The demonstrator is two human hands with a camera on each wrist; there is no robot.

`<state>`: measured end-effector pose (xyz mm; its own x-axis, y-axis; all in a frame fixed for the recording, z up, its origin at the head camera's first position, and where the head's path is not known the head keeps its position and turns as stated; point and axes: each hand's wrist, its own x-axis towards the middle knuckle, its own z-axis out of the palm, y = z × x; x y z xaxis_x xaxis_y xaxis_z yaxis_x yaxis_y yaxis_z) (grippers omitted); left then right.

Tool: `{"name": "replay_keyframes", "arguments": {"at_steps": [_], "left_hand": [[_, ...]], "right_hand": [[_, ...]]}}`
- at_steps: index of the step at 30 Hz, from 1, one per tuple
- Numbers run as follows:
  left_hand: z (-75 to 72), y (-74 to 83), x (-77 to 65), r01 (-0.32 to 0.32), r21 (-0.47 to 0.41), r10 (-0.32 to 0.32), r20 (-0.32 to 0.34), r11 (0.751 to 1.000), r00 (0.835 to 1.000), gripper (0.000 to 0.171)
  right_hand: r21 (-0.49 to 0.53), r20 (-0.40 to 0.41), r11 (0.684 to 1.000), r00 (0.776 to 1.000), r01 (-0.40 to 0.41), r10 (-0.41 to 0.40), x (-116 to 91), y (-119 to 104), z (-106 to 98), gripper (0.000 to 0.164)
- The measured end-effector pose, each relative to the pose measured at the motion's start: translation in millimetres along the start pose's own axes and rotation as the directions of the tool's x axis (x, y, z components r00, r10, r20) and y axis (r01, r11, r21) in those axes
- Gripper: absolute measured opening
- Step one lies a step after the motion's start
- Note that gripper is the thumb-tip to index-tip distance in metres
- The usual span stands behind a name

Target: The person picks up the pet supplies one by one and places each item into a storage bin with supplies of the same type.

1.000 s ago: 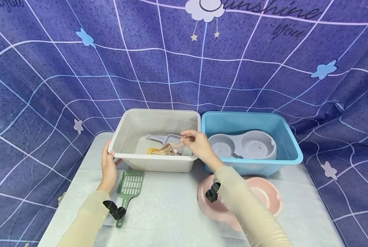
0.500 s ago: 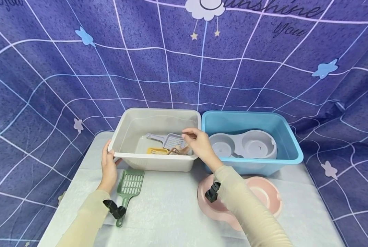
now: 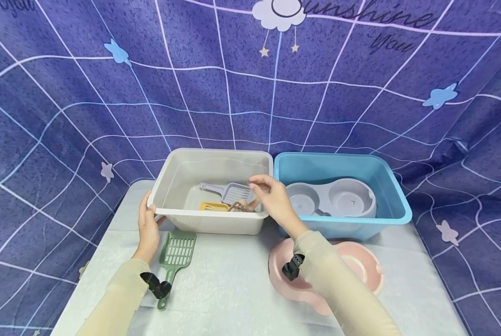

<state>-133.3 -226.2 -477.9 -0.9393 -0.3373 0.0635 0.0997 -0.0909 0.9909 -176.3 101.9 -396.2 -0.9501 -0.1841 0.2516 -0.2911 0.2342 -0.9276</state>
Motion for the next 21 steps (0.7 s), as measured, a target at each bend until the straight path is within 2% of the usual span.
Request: {"name": "replay_keyframes", "arguments": {"at_steps": [2, 5, 15, 21], "left_hand": [[-2.6, -8.1, 4.1, 0.001, -0.004, -0.001, -0.004, 1.0, 1.0, 0.053], [-3.9, -15.6, 7.3, -0.002, -0.005, 0.002, -0.013, 1.0, 1.0, 0.052], [-4.9, -20.3, 6.8, -0.079, 0.008, 0.079, -0.001, 0.997, 0.997, 0.051], [-6.4, -17.6, 7.6, -0.044, 0.033, 0.044, 0.002, 0.998, 0.999, 0.05]], "right_hand": [[0.0, -0.01, 1.0, 1.0, 0.014, -0.014, -0.8, 7.1, 1.3, 0.02], [0.027, -0.012, 0.999, 0.999, 0.048, -0.047, -5.2, 5.0, 3.0, 0.02], [0.109, 0.003, 0.993, 0.999, 0.053, -0.054, -21.4, -4.4, 12.6, 0.022], [0.218, 0.019, 0.973, 0.996, 0.079, -0.085, -36.5, -7.5, 28.8, 0.021]]}}
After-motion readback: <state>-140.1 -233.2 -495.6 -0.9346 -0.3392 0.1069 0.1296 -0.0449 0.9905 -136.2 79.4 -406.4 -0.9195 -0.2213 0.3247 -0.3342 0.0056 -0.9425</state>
